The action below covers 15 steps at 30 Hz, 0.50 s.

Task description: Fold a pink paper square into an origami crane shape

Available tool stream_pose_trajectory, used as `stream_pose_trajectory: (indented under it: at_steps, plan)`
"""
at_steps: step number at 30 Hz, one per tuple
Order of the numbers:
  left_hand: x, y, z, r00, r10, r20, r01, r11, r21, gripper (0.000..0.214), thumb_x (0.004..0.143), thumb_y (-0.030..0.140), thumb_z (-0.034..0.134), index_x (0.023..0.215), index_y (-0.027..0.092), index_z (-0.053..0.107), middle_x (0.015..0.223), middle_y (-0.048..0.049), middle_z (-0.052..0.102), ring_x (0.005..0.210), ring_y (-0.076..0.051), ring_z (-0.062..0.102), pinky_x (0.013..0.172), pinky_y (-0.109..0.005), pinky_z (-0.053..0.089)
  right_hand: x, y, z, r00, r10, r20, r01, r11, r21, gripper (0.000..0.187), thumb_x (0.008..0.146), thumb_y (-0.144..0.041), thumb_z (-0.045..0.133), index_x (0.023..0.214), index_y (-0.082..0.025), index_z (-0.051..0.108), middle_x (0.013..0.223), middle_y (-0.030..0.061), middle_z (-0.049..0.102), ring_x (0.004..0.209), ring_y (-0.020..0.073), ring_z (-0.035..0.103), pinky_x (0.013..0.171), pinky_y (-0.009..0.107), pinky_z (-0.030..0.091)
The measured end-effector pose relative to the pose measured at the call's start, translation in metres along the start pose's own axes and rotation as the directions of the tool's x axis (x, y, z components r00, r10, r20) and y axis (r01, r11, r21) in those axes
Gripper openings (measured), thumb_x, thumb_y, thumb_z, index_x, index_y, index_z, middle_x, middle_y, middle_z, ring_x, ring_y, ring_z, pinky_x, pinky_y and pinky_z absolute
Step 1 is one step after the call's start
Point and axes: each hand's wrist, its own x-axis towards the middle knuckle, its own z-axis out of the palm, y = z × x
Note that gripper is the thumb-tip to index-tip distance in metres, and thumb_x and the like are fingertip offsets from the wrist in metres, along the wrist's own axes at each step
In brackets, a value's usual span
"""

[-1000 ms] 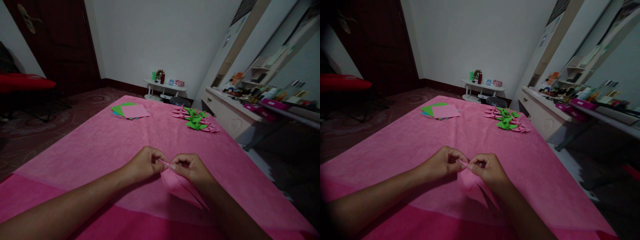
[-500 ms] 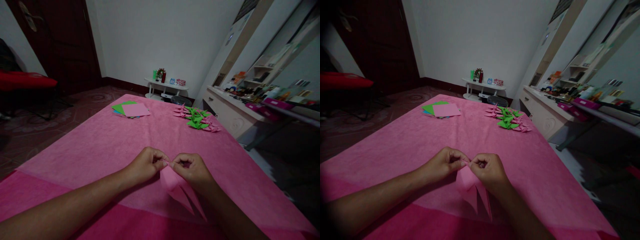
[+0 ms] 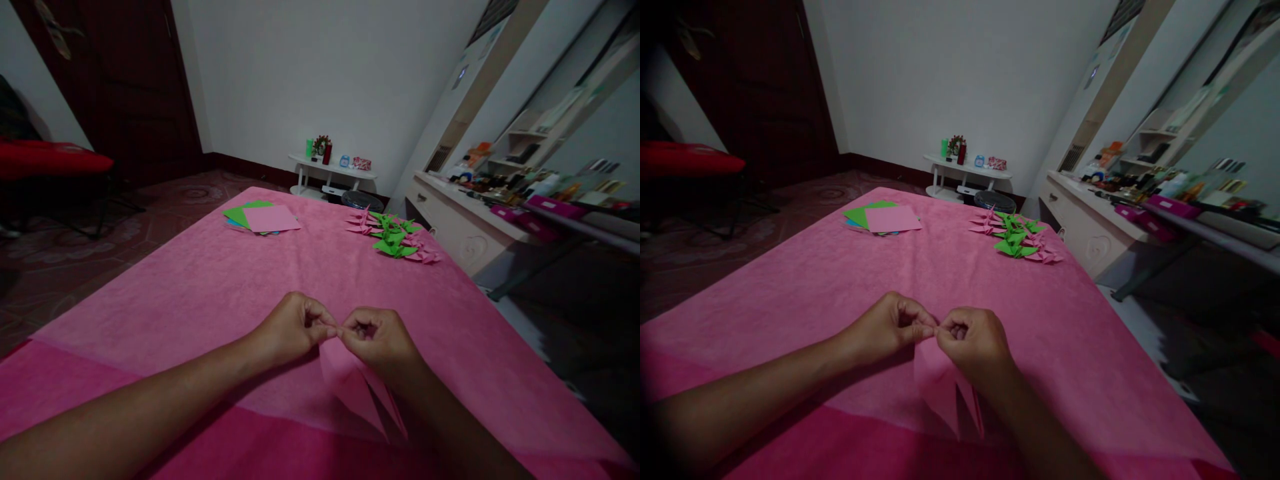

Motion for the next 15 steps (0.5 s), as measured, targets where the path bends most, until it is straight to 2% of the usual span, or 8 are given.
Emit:
stream_pose_trajectory:
  at_steps: [3, 7, 10, 15]
  plan:
    - [0.0026, -0.0033, -0.0028, 0.989, 0.07, -0.128, -0.056, 0.992, 0.111, 0.02, 0.074, 0.021, 0.056, 0.074, 0.01, 0.072, 0.062, -0.0046, 0.064, 0.054, -0.012, 0.053, 0.052, -0.021, 0.039, 0.0037, 0.0007, -0.005, 0.998, 0.058, 0.004, -0.058, 0.992, 0.108, 0.015, 0.072, -0.029, 0.061, 0.07, -0.016, 0.066, 0.06, 0.0005, 0.058, 0.055, 0.0118, 0.05, 0.053, 0.022, 0.039]
    - [0.0061, -0.005, -0.0061, 0.955, 0.135, -0.263, -0.099, 0.984, 0.148, 0.019, 0.071, 0.014, 0.05, 0.068, 0.01, 0.068, 0.059, -0.002, 0.06, 0.053, -0.01, 0.051, 0.049, -0.019, 0.037, 0.0093, 0.0028, -0.0101, 0.986, 0.157, 0.053, -0.166, 0.934, 0.316, 0.023, 0.066, -0.032, 0.067, 0.079, -0.013, 0.063, 0.066, 0.001, 0.059, 0.058, 0.0122, 0.053, 0.054, 0.022, 0.041]
    - [0.008, -0.0063, -0.0066, 0.939, 0.155, -0.306, -0.108, 0.98, 0.165, 0.016, 0.069, 0.013, 0.051, 0.068, 0.011, 0.067, 0.06, -0.0015, 0.06, 0.054, -0.01, 0.052, 0.05, -0.018, 0.038, 0.0105, 0.0021, -0.0103, 0.981, 0.189, 0.031, -0.187, 0.91, 0.37, 0.022, 0.063, -0.031, 0.069, 0.072, -0.013, 0.06, 0.064, -0.0002, 0.057, 0.057, 0.0111, 0.051, 0.053, 0.022, 0.039]
    - [0.0091, -0.0083, -0.0075, 0.943, 0.151, -0.296, -0.093, 0.975, 0.201, 0.012, 0.068, 0.015, 0.055, 0.071, 0.012, 0.067, 0.062, -0.002, 0.063, 0.055, -0.011, 0.055, 0.05, -0.019, 0.039, 0.0093, -0.0004, -0.0086, 0.984, 0.175, -0.021, -0.154, 0.913, 0.377, 0.019, 0.064, -0.029, 0.068, 0.069, -0.012, 0.061, 0.06, -0.0015, 0.054, 0.055, 0.0103, 0.048, 0.052, 0.022, 0.037]
